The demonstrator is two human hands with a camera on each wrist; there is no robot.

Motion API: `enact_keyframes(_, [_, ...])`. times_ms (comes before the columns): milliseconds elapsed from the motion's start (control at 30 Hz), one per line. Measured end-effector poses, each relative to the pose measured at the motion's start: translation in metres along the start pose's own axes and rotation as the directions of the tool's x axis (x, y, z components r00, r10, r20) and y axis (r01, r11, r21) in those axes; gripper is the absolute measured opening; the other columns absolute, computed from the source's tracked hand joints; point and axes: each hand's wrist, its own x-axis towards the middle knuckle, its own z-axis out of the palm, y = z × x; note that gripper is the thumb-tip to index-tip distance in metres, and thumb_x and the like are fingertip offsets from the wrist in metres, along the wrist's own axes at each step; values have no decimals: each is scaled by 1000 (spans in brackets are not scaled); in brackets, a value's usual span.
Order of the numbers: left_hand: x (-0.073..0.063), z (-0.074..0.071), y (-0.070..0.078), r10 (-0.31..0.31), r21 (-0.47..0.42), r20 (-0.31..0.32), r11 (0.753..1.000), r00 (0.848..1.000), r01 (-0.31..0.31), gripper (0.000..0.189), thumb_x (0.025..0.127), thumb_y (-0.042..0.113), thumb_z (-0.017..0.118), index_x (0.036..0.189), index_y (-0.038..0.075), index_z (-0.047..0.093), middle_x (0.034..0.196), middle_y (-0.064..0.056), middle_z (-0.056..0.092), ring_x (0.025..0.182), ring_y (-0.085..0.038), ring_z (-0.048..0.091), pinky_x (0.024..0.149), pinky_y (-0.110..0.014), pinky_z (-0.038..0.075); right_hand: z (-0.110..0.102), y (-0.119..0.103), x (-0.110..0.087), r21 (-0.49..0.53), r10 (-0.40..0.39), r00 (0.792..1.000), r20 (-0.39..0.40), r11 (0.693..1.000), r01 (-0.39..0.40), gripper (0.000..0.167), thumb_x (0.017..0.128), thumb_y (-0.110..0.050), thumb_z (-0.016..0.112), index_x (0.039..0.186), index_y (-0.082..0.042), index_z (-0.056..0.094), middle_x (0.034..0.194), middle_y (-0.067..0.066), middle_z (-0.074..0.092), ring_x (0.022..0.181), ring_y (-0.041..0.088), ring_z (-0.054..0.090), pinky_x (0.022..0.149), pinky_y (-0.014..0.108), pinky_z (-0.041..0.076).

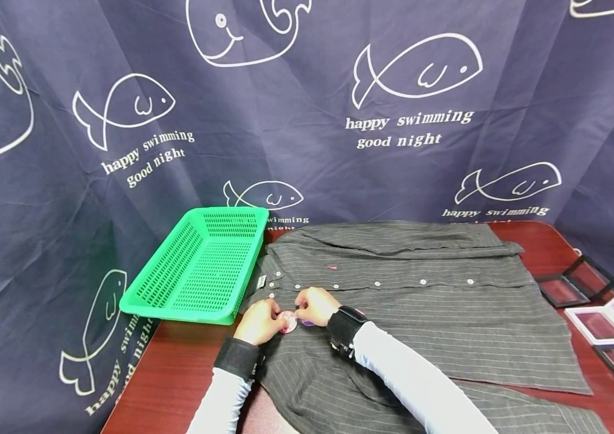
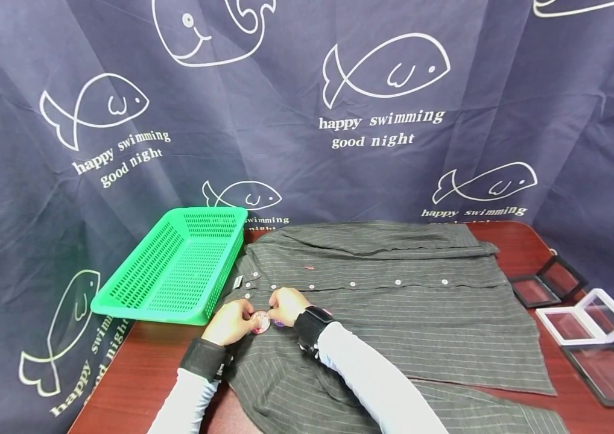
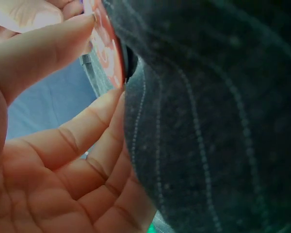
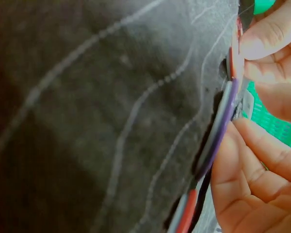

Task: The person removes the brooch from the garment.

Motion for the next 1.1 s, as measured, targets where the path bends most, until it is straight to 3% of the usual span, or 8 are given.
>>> enact_keyframes(200, [0, 1, 0, 0, -6, 4, 1000, 1000, 0, 20, 71, 16, 78, 74, 5, 62, 62, 0, 57, 58, -13, 50, 54, -27, 40, 3, -3, 5, -30, 0, 1000, 16, 1000, 1, 14, 73, -7, 74, 85, 0, 71, 71, 5, 69, 64, 10, 57, 60, 22, 45])
enact_keyframes(467, [0, 1, 0, 7, -6, 6, 1000, 1000, -7, 19, 71, 13, 78, 76, 4, 62, 65, -3, 60, 60, -15, 53, 56, -27, 42, 8, -8, 8, -61, 11, 999, 45, 998, -8, 13, 73, -7, 72, 84, -2, 73, 72, 6, 72, 66, 14, 61, 60, 25, 46])
enact_keyframes(700, [0, 2, -1, 7, -7, 4, 1000, 1000, -7, 18, 71, 11, 79, 76, 4, 63, 66, -3, 62, 61, -14, 54, 56, -26, 42, 12, -7, 10, -67, -4, 998, 58, 998, 8, 5, 71, -6, 70, 76, -6, 72, 66, 3, 67, 60, 10, 49, 54, 23, 39])
enact_keyframes(1100, [0, 1, 0, -6, -16, 20, 1000, 1000, 6, 19, 70, 11, 79, 79, 5, 63, 68, -3, 61, 62, -14, 54, 57, -27, 42, 13, -10, 9, -55, 48, 997, 63, 998, -45, 10, 71, -3, 73, 80, -4, 71, 73, 5, 71, 66, 14, 59, 59, 26, 45])
